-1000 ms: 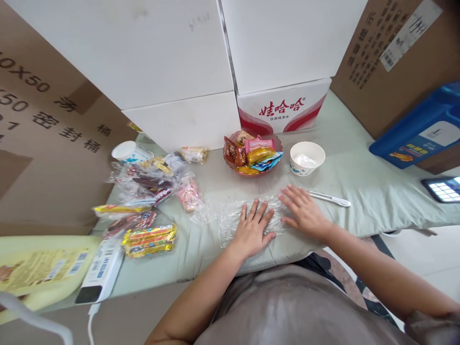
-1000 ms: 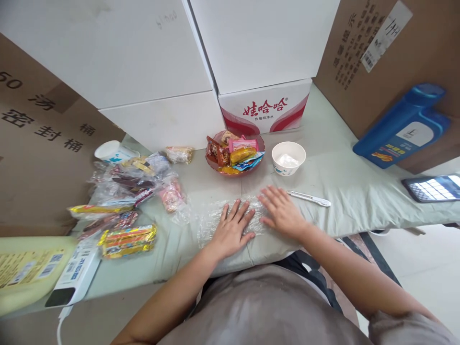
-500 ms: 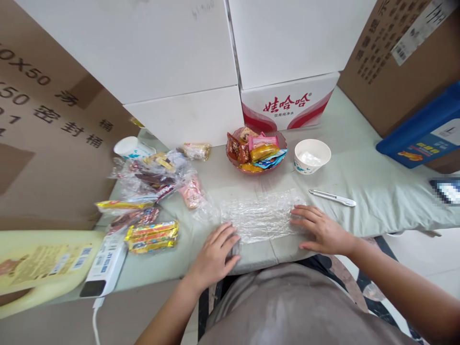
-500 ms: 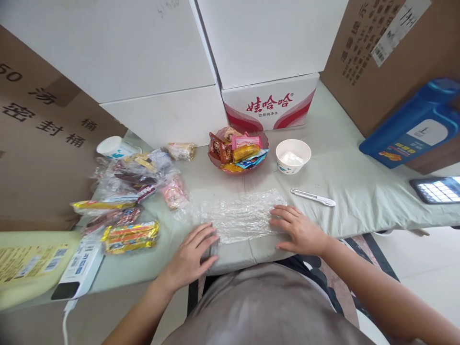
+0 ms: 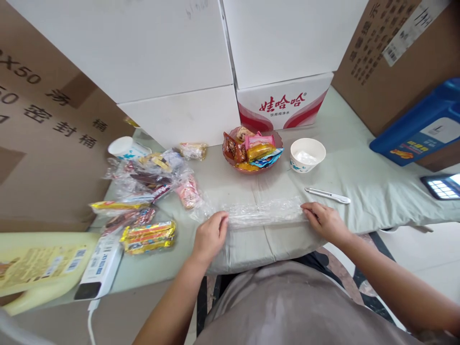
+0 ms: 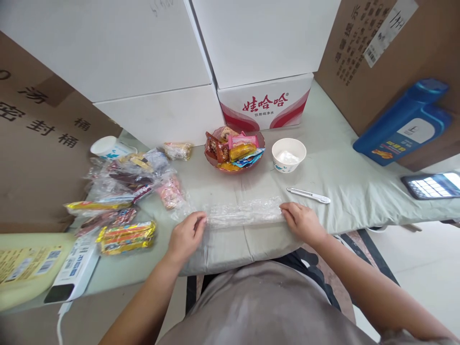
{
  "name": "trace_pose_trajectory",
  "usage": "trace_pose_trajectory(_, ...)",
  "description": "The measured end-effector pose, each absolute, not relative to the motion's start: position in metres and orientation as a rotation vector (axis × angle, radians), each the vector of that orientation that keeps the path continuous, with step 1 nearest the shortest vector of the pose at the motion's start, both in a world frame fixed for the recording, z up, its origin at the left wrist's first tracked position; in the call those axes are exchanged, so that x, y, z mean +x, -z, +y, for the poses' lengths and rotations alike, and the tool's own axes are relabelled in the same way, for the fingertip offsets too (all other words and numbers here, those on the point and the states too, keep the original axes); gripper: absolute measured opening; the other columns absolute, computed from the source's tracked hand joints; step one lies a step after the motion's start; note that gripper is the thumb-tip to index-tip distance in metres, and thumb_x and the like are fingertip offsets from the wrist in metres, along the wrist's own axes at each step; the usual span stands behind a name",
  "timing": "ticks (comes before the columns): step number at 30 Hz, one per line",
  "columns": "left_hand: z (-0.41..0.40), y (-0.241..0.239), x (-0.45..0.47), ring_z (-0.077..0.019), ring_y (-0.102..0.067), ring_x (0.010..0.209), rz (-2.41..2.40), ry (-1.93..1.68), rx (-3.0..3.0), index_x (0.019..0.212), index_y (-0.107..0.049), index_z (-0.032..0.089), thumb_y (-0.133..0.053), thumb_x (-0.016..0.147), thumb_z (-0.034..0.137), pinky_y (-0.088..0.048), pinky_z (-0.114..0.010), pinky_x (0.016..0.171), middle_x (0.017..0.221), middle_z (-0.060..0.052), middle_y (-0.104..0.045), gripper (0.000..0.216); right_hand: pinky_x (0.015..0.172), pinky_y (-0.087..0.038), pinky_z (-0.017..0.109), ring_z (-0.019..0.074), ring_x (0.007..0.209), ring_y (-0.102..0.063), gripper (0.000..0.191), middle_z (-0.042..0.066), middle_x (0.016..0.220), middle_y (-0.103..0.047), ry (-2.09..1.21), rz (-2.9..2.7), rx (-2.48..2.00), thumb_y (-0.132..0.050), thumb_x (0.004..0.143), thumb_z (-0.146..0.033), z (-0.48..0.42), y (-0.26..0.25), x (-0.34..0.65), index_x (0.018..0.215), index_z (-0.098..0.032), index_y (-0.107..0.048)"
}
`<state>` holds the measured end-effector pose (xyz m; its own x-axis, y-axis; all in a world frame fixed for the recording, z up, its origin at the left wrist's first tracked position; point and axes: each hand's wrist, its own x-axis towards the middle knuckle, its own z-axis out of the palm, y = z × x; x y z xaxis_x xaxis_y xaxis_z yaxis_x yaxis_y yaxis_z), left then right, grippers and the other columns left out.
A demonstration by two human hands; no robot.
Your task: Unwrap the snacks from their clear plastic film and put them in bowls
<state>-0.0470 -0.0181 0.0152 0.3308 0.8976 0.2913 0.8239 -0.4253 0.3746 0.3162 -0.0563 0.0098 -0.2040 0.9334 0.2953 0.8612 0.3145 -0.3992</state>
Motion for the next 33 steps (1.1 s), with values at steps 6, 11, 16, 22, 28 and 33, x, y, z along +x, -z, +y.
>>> trace_pose_trajectory(6,0.009,-0.003,-0.026,-0.0211,-0.068,0.077,1.965,-0.359,2.339,0.104,-0.063,0.019,-0.050,0.091,0.024,-0.048,-0.029,0.064,0.093,-0.007,-0.072,0.019,0.061,-0.045,0.031,0.0217,0.073,-0.069,0.030,0.007,0.093,-0.074,-0.053,-2.149,-1.976,-0.041,0.097,-0.034,-0.028,0.004,0.301,0.110,-0.018,-0.064)
trace_pose_trajectory(11,0.006,-0.013,-0.021,-0.0262,-0.065,0.086,2.019,-0.535,2.484,0.106,-0.064,0.014,-0.052,0.089,0.026,-0.050,-0.036,0.074,0.097,-0.013,-0.068,0.024,0.073,-0.047,0.035,0.0258,0.085,-0.066,0.035,0.012,0.096,-0.071,0.122,-2.124,-1.931,-0.043,0.097,-0.039,-0.027,-0.006,0.299,0.112,-0.015,-0.064)
trace_pose_trajectory(16,-0.013,-0.021,0.012,-0.0294,-0.050,0.125,1.572,-0.665,2.732,0.124,-0.058,0.013,-0.044,0.095,0.033,-0.039,-0.044,0.104,0.128,-0.016,-0.059,0.038,0.109,-0.029,0.050,0.0312,0.132,-0.041,0.055,0.016,0.137,-0.055,0.136,-2.412,-1.399,-0.045,0.094,-0.053,-0.032,-0.010,0.271,0.133,-0.014,-0.054)
trace_pose_trajectory(22,-0.031,0.016,0.028,-0.0398,-0.015,0.146,1.572,-0.222,2.644,0.150,-0.029,0.016,-0.049,0.087,0.063,-0.017,-0.064,0.113,0.157,-0.019,-0.027,0.082,0.113,-0.019,0.058,0.0330,0.144,-0.024,0.081,0.014,0.154,-0.035,-0.066,-2.654,-1.348,-0.042,0.089,-0.068,-0.037,0.009,0.260,0.150,-0.015,-0.031)
trace_pose_trajectory(28,-0.036,0.012,0.006,-0.0439,-0.023,0.142,1.715,-0.355,2.571,0.147,-0.035,0.011,-0.054,0.088,0.052,-0.024,-0.066,0.109,0.152,-0.024,-0.032,0.074,0.111,-0.021,0.061,0.0349,0.144,-0.022,0.088,0.017,0.154,-0.033,-0.021,-2.555,-1.498,-0.047,0.087,-0.068,-0.062,0.008,0.312,0.153,-0.015,-0.022)
trace_pose_trajectory(33,-0.059,-0.009,0.040,-0.0353,-0.051,0.118,1.459,-0.469,2.546,0.131,-0.054,0.016,-0.053,0.091,0.033,-0.044,-0.054,0.097,0.127,-0.018,-0.056,0.044,0.106,-0.032,0.056,0.0348,0.132,-0.041,0.074,0.018,0.142,-0.049,-0.049,-2.541,-1.370,-0.056,0.085,-0.062,-0.098,0.008,0.325,0.142,-0.017,-0.044)
